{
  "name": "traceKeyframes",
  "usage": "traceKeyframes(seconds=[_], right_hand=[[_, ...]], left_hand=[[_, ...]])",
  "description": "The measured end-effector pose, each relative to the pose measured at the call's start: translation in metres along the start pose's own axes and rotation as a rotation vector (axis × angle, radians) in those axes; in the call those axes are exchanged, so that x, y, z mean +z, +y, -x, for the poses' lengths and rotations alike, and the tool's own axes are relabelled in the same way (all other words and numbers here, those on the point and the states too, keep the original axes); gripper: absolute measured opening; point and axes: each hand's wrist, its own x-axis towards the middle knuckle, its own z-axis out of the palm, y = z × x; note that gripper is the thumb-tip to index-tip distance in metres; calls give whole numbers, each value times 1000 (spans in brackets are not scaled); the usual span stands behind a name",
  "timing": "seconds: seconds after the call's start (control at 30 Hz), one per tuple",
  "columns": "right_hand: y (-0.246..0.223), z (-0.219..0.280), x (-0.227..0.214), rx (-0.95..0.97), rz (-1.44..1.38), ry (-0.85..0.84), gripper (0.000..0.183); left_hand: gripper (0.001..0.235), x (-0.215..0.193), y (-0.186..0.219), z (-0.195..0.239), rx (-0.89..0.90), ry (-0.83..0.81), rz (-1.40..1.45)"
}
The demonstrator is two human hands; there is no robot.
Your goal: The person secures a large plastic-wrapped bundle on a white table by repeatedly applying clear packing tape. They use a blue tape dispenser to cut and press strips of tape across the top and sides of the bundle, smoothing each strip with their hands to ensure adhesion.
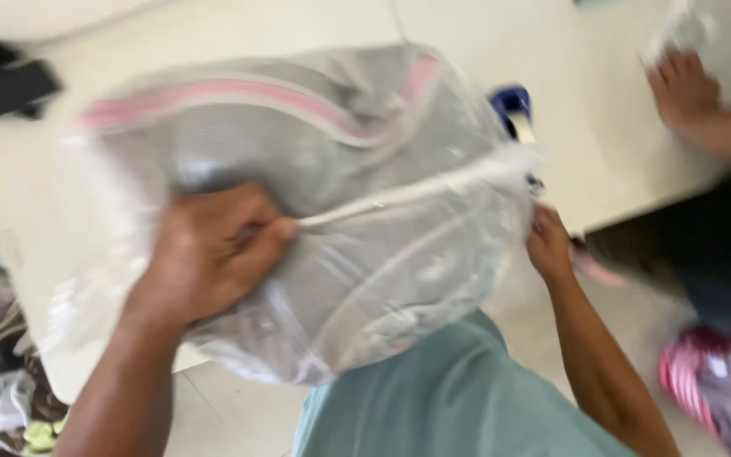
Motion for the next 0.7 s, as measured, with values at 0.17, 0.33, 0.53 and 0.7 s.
traceKeyframes(seconds=[0.17,0.33,0.53,0.7], right_hand=[[-123,-10,-57,431,-210,283,8],[-285,-38,-114,17,-158,441,10],[-505,-42,-64,-162,-402,243,9],[-577,-38,-7,212,-241,-117,15]], left_hand=[[28,-6,-8,4,100,74,13],[32,-5,-20,11,101,92,62],[31,1,-37,20,143,159,39],[29,10,-44,21,133,251,-4]])
